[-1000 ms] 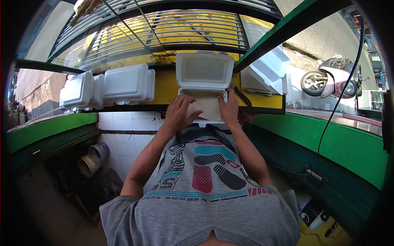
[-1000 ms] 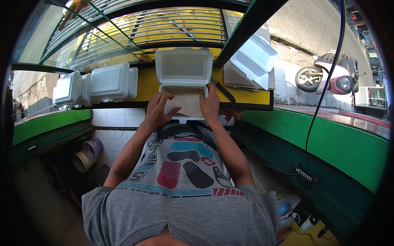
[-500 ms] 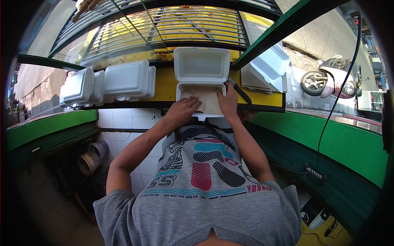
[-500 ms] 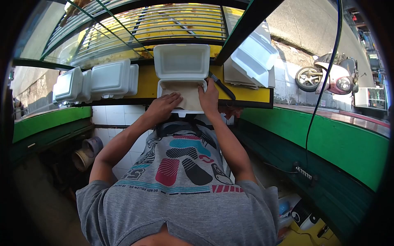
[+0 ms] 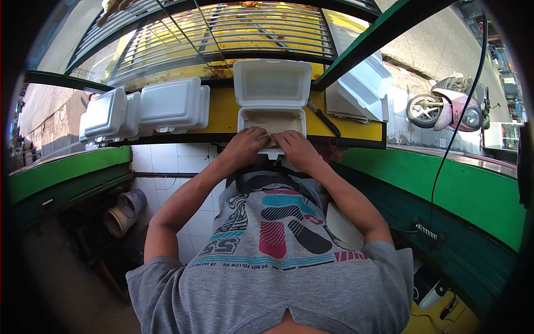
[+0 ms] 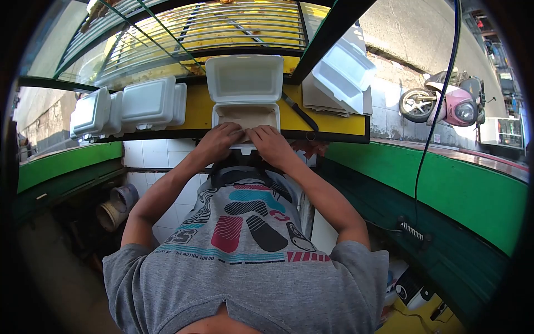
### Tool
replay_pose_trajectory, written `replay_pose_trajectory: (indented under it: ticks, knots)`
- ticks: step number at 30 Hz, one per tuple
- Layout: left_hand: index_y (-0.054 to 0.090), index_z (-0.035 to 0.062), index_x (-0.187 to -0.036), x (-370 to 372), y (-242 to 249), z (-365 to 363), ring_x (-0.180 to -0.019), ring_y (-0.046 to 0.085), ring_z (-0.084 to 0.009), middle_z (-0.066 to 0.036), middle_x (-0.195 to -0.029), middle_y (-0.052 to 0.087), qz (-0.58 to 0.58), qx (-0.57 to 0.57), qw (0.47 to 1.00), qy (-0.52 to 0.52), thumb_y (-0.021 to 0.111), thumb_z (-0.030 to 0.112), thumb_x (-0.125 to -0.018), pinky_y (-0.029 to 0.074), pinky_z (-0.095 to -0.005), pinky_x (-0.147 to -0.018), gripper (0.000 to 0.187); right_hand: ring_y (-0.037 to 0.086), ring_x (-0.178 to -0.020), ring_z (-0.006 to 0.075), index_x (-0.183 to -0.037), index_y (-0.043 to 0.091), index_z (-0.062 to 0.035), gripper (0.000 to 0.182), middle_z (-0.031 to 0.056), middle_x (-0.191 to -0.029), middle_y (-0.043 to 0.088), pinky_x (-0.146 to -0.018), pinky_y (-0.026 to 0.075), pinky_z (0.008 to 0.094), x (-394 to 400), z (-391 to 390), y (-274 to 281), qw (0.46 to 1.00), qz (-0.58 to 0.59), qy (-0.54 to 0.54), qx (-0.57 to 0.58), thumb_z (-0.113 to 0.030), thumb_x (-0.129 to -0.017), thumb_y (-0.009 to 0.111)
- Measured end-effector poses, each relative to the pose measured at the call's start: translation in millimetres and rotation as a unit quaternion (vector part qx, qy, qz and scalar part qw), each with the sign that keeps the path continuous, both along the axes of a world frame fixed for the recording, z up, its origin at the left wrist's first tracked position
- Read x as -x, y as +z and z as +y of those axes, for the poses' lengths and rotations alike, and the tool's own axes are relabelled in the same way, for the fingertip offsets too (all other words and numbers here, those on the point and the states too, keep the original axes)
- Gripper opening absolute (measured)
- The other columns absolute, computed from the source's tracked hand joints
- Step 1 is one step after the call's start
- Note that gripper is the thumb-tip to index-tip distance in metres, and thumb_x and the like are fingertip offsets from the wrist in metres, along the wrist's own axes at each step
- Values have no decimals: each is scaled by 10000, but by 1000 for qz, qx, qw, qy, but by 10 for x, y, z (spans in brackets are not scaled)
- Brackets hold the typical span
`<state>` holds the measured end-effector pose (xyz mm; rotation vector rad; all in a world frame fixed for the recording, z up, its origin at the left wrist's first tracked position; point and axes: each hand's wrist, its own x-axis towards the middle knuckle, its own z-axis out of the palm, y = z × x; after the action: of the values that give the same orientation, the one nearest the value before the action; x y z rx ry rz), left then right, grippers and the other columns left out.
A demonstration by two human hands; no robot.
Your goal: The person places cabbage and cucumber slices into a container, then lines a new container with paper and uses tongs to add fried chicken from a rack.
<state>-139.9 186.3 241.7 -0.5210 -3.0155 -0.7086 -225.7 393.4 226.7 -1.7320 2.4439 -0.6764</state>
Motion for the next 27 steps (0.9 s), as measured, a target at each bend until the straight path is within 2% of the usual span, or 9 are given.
replay_pose_trajectory:
  ticks: [2,5,10,12,14,18,22,23,27]
  knots:
    - [662,50,-1052,2,-22,-15,-1008,595,-298,-115,-1044,612,-30,-37,999,5,674,-11,-643,502,-393,-879,414,548,-997,270,-1142,570,-63,374,96,-1024,561,-865,451,374,49,60,17,1000,3,4,-24,-116,-772,585]
    - [670,52,-1005,-25,-103,-54,-929,606,-284,-95,-963,620,0,-4,1000,-16,684,-3,-642,516,-384,-813,367,552,-919,249,-1056,585,-73,304,77,-937,546,-817,458,355,-18,41,77,999,31,-12,-32,-99,-753,580]
    - [671,50,-935,-16,-116,-113,-876,614,-279,-98,-914,620,17,-3,1000,-14,670,16,-671,527,-376,-761,266,552,-902,238,-955,590,-93,203,71,-904,532,-792,459,353,-47,32,123,997,55,-22,-49,-100,-753,583]
    - [669,50,-918,-5,-83,-117,-857,614,-278,-100,-898,617,14,-9,1000,-8,659,21,-686,528,-376,-743,235,552,-882,229,-930,567,-91,158,60,-846,514,-867,441,376,-22,58,119,994,82,-39,-54,-72,-773,565]
    - [639,39,-837,-10,-49,-113,-864,614,-262,-98,-846,588,18,-3,1000,-21,600,43,-738,526,-386,-726,107,554,-867,220,-913,563,-97,136,52,-823,508,-914,424,389,-18,73,129,991,116,-40,-50,-71,-780,563]
    - [637,44,-824,-28,-88,-117,-872,616,-252,-94,-839,582,47,11,998,-28,595,41,-741,524,-376,-728,93,565,-867,208,-870,561,-116,89,43,-804,506,-1052,350,438,-29,95,70,983,165,-60,-46,-89,-786,569]
    - [626,55,-838,-23,-116,-119,-856,605,-272,-92,-839,560,79,20,996,-21,657,46,-690,486,-392,-801,151,565,-864,201,-847,557,-121,73,36,-799,499,-1066,340,439,11,152,75,979,180,-79,-50,-90,-782,572]
    - [619,61,-840,-17,-112,-110,-849,600,-276,-92,-843,559,102,23,994,-25,666,55,-686,471,-399,-837,161,564,-861,201,-834,562,-121,62,34,-803,497,-1065,340,443,30,182,44,982,174,-53,-42,-94,-780,573]
    - [620,54,-840,-39,-10,-141,-860,601,-265,-90,-853,568,86,58,994,-16,600,44,-738,442,-388,-898,104,552,-861,192,-798,580,-133,34,22,-823,488,-1059,348,445,143,278,-111,982,188,-10,6,-114,-769,585]
